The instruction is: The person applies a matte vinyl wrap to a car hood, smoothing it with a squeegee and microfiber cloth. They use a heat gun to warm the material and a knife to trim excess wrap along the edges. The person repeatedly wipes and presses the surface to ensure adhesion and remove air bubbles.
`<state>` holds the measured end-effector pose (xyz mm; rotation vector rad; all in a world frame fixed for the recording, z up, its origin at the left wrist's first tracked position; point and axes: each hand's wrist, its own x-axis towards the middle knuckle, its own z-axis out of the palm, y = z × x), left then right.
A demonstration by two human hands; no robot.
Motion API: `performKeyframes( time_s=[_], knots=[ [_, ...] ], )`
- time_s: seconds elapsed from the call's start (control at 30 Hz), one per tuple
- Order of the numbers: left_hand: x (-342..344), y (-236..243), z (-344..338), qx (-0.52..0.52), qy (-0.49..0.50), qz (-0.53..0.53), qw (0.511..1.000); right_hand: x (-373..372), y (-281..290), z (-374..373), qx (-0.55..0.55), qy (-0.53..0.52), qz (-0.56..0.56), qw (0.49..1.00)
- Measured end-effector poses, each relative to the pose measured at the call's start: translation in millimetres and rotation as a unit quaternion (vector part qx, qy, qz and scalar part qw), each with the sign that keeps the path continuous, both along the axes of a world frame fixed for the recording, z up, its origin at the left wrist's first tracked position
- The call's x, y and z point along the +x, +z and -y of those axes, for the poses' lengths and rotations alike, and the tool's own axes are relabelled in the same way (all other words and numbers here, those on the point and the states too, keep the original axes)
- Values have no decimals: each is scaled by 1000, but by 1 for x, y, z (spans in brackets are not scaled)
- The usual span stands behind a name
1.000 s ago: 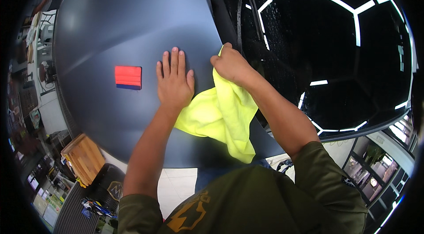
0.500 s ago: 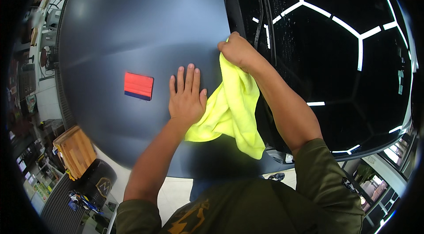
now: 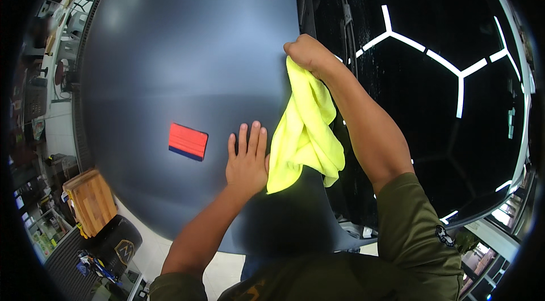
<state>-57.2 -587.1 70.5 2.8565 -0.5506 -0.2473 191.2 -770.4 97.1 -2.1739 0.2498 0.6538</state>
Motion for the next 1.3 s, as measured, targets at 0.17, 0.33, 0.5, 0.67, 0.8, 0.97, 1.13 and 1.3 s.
performKeyframes(
  time_s=[0.17,0.33,0.5,0.67,0.8,0.97,1.13,1.3],
  knots=[
    [5,9,-2,-21,-8,-13,1000,45,-8,1,29,-3,23,999],
    [6,6,1,-40,5,-12,999,90,2,0,48,-13,30,998],
    [9,8,1,-29,3,-4,1000,138,4,3,92,-29,21,995],
    [11,10,0,-36,1,15,999,183,3,6,69,-11,51,996],
    [10,12,-1,-35,0,21,999,218,-3,9,88,-16,71,994],
    [11,7,-2,-32,-2,28,999,249,5,11,57,-13,76,995],
    [11,8,-4,-33,0,34,999,282,5,12,74,-27,86,993],
    [11,6,-3,-45,4,28,999,309,-5,32,158,-78,64,982]
  ],
)
